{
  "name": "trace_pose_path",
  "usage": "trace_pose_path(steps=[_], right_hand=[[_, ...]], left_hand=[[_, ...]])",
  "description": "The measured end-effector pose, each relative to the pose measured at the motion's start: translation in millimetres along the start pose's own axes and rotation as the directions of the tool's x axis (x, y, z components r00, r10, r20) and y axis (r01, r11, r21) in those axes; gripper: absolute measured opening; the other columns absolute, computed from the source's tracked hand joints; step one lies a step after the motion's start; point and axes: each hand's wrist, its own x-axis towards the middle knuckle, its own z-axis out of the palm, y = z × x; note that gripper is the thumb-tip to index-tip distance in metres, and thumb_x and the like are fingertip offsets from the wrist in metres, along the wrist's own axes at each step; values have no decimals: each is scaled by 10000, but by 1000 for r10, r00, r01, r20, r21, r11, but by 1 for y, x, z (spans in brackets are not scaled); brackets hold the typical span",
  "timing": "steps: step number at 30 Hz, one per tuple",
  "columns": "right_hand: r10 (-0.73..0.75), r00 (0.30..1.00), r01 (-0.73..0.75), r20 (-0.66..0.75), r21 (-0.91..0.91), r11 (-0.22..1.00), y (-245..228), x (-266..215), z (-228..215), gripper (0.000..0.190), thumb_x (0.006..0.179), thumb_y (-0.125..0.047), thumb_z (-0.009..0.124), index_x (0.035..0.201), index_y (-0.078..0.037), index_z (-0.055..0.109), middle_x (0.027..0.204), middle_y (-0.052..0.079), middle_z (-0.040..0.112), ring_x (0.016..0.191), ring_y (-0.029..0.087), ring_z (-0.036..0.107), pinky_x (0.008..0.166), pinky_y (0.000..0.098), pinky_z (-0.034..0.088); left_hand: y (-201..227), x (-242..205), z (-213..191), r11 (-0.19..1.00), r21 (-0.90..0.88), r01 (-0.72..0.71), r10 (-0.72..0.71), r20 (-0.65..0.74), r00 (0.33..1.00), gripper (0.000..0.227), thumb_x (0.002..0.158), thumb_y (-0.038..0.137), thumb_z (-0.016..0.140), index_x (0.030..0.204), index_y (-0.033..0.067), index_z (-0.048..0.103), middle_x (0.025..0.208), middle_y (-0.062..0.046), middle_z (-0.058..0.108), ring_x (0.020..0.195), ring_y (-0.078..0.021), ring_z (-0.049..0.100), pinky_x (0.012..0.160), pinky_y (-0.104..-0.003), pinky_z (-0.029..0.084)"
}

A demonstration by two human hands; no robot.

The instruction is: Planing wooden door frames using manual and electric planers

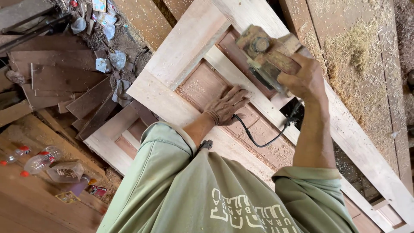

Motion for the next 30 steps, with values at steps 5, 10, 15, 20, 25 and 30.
trace_pose_path(steps=[5,10,15,20,25,30], right_hand=[[-141,983,137,118,44,990,-94,14,-18,410,838,-149,628,1208,27,636,859,114,647,703,243,641,544,407,590],[-128,988,121,87,81,989,-165,44,-8,181,759,-123,669,873,-125,529,747,-23,453,681,113,414,578,326,393],[-354,933,337,68,177,925,-215,59,-4,161,917,-18,672,1068,-41,620,820,47,622,622,188,696,441,306,612],[-125,989,110,83,166,980,-210,5,-39,162,773,-87,616,933,-66,622,956,67,598,704,164,602,522,323,484],[81,992,-97,94,186,978,-128,-80,-76,260,880,-24,626,1139,-43,612,765,70,620,514,137,523,407,284,478],[357,929,-339,-95,161,927,-14,-171,-77,123,1018,-158,708,1014,-64,629,853,105,660,735,233,637,755,470,585]], left_hand=[[-3,4,-17,990,-141,-12,33,150,988,693,1047,612,296,1550,158,440,1664,-100,329,1567,-339,194,1258,-600,144],[-2,10,-36,999,-20,-43,45,139,989,669,1036,605,266,1520,192,471,1629,-54,379,1533,-318,245,1240,-552,197],[1,5,-42,998,-53,-45,49,65,997,609,1058,547,256,1488,215,531,1621,-24,411,1532,-282,273,1238,-517,211],[-6,4,-9,985,-170,-3,38,201,979,724,1047,602,146,1583,178,386,1692,-61,275,1576,-328,135,1275,-546,66],[-8,2,-20,985,-164,-53,76,137,988,734,1039,636,213,1572,156,364,1669,-104,283,1570,-354,148,1246,-612,87],[-3,7,-44,984,-176,-34,69,194,979,775,1023,676,218,1497,145,522,1684,-108,279,1566,-345,165,1251,-562,91]])
